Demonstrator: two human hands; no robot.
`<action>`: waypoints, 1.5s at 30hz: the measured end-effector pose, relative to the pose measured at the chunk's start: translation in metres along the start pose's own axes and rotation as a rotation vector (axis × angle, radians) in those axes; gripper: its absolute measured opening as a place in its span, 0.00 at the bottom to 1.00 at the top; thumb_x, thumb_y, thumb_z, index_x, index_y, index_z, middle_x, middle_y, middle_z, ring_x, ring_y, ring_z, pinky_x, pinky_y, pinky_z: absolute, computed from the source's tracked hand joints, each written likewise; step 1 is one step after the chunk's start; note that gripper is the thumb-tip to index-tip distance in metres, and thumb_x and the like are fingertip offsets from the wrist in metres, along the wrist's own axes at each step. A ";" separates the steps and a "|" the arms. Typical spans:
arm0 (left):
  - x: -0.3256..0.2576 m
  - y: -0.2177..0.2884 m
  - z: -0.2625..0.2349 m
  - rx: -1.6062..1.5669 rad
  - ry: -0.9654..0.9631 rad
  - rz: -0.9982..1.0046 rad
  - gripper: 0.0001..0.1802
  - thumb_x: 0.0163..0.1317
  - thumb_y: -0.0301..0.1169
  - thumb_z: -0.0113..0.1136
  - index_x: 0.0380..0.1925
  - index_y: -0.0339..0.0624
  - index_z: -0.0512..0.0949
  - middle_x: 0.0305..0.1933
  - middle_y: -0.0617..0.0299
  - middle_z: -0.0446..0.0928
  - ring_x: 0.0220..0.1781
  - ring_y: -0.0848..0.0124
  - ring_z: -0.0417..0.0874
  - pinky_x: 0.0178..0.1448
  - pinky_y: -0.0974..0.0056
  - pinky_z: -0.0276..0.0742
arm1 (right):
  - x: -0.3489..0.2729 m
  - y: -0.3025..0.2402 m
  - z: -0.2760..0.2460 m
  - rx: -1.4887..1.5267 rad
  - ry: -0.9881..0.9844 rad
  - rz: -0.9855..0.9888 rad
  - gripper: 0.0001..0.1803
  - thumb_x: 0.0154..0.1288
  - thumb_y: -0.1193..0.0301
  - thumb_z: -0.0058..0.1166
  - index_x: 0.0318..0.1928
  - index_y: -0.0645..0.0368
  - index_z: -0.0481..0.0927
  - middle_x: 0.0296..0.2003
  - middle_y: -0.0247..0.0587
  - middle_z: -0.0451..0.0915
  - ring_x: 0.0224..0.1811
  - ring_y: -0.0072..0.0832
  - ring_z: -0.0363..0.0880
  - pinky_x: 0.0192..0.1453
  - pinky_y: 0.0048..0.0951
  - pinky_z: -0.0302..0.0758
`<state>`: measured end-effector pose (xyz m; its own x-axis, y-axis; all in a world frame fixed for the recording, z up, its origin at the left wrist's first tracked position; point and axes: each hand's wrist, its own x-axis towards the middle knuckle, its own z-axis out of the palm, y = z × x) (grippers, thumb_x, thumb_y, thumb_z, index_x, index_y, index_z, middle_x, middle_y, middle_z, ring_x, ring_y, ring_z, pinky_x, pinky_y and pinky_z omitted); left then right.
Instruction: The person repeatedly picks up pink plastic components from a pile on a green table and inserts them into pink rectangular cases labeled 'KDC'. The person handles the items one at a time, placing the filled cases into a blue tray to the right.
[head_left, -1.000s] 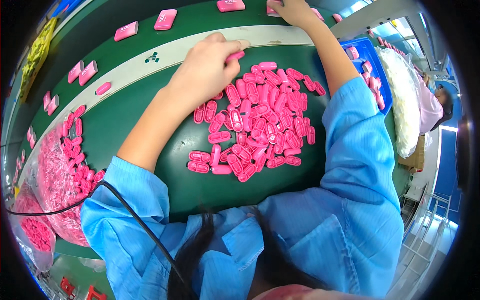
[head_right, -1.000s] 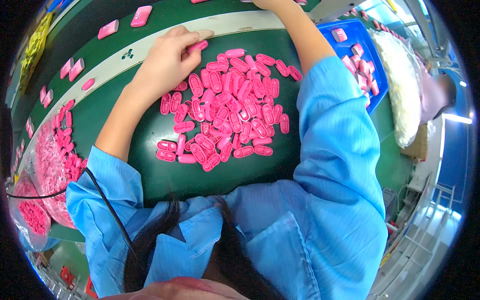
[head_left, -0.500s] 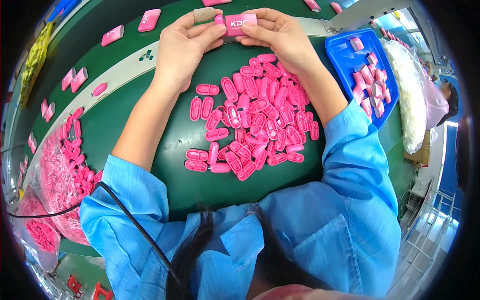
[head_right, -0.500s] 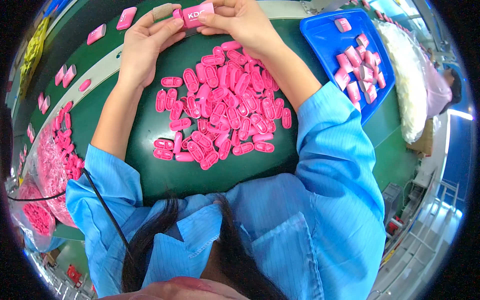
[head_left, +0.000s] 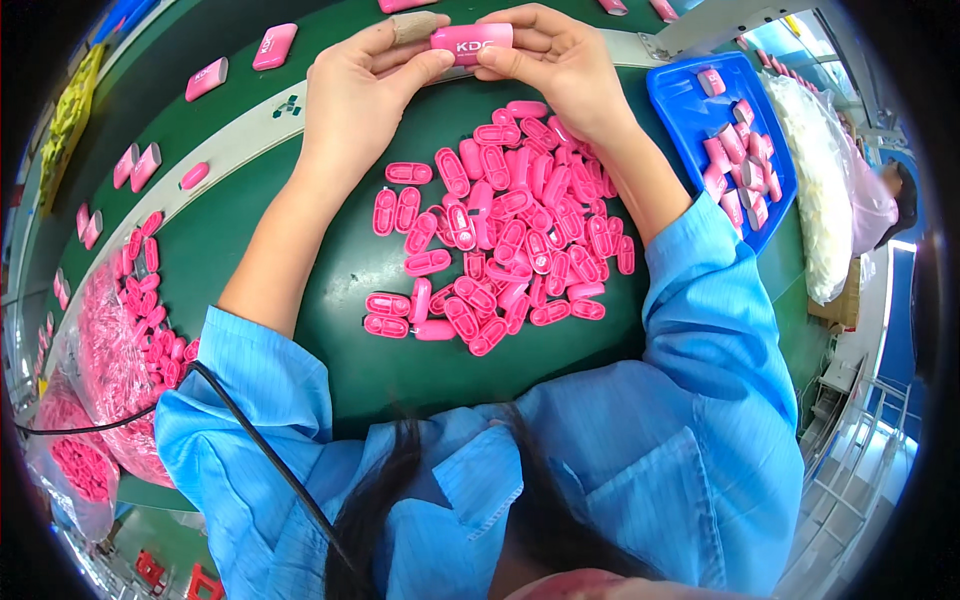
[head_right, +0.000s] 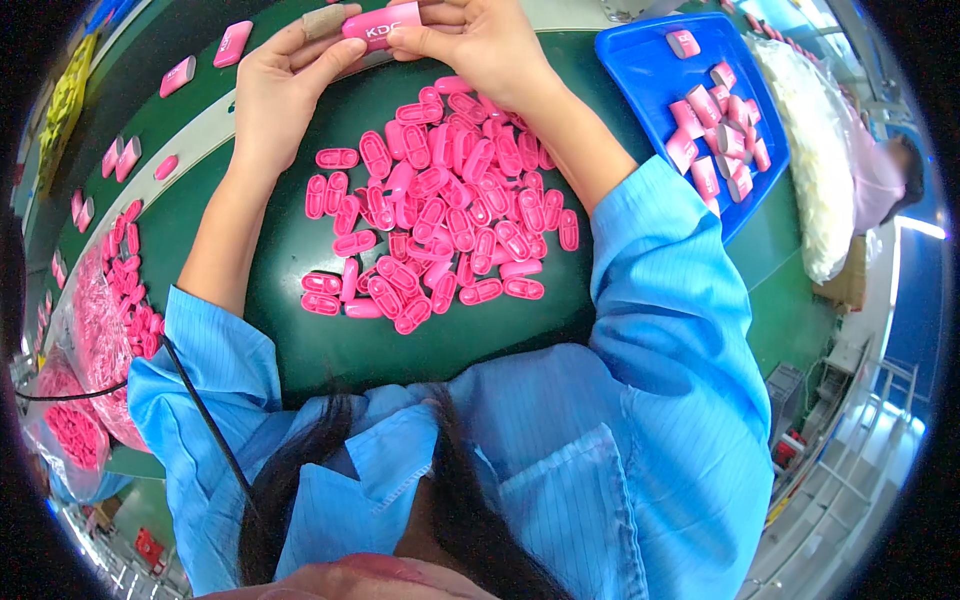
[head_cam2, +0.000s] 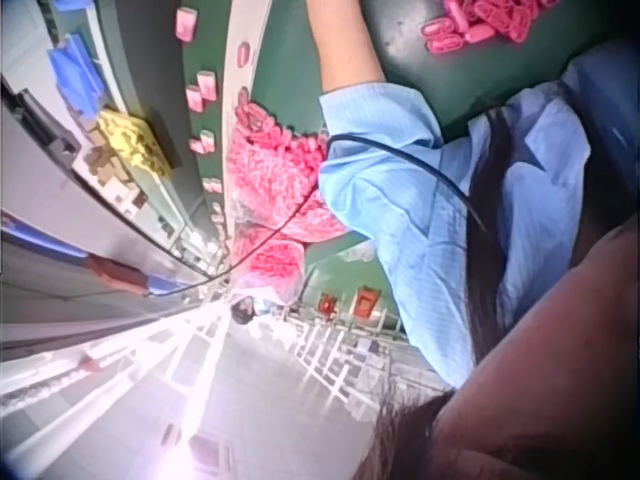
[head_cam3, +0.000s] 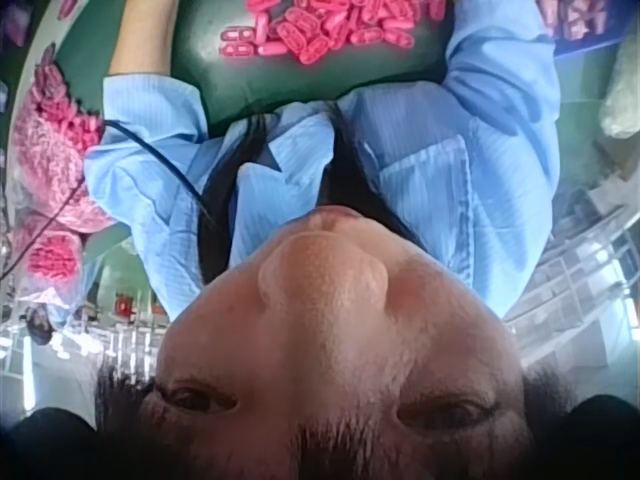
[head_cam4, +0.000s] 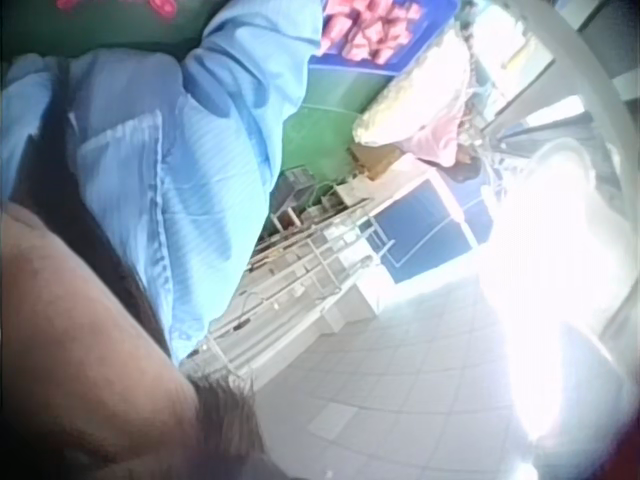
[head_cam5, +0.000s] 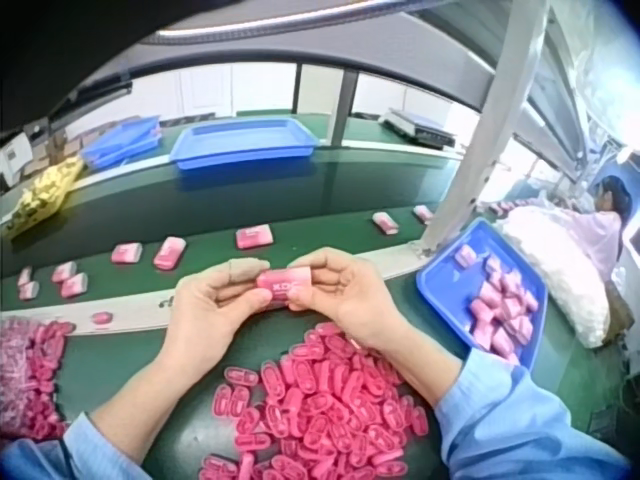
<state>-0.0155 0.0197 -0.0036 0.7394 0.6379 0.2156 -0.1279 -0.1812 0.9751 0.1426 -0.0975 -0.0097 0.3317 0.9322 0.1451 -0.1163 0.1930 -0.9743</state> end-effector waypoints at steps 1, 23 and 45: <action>0.001 -0.003 0.001 -0.025 0.009 0.014 0.18 0.62 0.23 0.58 0.52 0.28 0.76 0.44 0.46 0.82 0.42 0.70 0.85 0.47 0.67 0.80 | 0.001 -0.001 0.000 0.000 -0.004 0.003 0.14 0.64 0.81 0.56 0.50 0.65 0.74 0.46 0.46 0.82 0.45 0.26 0.81 0.51 0.25 0.79; -0.027 0.042 -0.038 0.864 -0.303 0.231 0.17 0.52 0.26 0.66 0.44 0.36 0.79 0.41 0.54 0.80 0.40 0.59 0.82 0.47 0.60 0.78 | 0.087 0.017 -0.016 -0.402 0.119 0.104 0.15 0.63 0.72 0.60 0.45 0.73 0.78 0.29 0.40 0.82 0.25 0.20 0.79 0.28 0.20 0.76; 0.008 0.003 -0.004 -0.234 -0.084 -0.236 0.20 0.63 0.27 0.61 0.55 0.36 0.73 0.47 0.53 0.81 0.46 0.69 0.84 0.53 0.68 0.81 | 0.020 -0.017 -0.028 -0.369 -0.034 0.149 0.17 0.67 0.68 0.58 0.52 0.63 0.76 0.41 0.38 0.81 0.38 0.19 0.80 0.45 0.18 0.76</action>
<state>-0.0126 0.0267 0.0011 0.8174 0.5759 -0.0129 -0.0880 0.1469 0.9852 0.1778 -0.0912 0.0049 0.3045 0.9525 -0.0034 0.1851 -0.0627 -0.9807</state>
